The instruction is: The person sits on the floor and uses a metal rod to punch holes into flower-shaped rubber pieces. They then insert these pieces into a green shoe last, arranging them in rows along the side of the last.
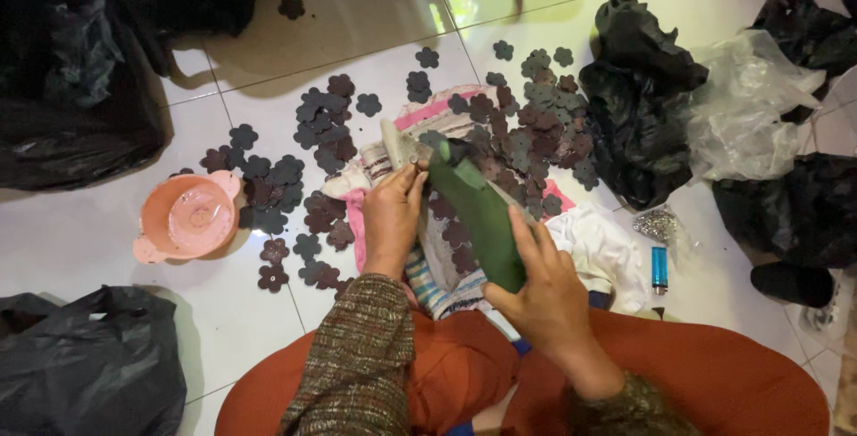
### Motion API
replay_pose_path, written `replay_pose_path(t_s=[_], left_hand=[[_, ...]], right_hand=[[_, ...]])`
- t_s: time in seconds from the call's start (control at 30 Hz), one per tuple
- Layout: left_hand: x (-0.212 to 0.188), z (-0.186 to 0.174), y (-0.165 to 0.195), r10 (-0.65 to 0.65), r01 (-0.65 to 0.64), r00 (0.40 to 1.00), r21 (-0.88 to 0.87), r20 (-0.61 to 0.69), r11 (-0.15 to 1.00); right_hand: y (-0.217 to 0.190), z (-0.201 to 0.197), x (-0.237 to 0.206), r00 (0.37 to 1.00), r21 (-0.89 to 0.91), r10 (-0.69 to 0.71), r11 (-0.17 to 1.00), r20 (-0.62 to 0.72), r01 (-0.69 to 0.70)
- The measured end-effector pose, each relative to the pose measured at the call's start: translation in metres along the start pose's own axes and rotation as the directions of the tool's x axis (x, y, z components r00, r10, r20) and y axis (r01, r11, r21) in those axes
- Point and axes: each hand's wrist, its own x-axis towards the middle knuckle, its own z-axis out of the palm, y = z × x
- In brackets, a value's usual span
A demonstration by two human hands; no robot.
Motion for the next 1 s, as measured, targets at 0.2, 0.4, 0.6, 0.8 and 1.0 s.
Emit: replay_pose_path(t_s=[0.2,0.4,0.6,0.8,1.0], left_hand=[[0.004,-0.004,-0.008,-0.621,0.607,0.784,-0.210,0.002,0.766],[-0.008,-0.014,-0.011,-0.629,0.555,0.776,-0.520,0.042,0.650],[-0.036,0.010,0.001,-0.356,0.391,0.919,-0.513,0.170,0.764],[-0.039,0.024,0.004,-0.316,0.354,0.935,-0.430,0.160,0.830],[-0.043,0.030,0.008,-0.301,0.343,0.937,-0.317,0.176,0.884]], right_hand=[[0.004,0.013,-0.007,1.000,-0.091,0.007,0.996,0.022,-0.005],[0.026,0.013,-0.001,0.996,0.285,-0.064,0.958,0.062,0.044],[0.053,0.024,-0.003,0.959,0.811,0.187,0.512,0.215,-0.282],[0.069,0.029,-0.001,0.955,0.616,0.246,0.730,0.168,-0.297],[0.070,0.025,0.003,0.975,0.602,0.191,0.767,0.117,-0.223]])
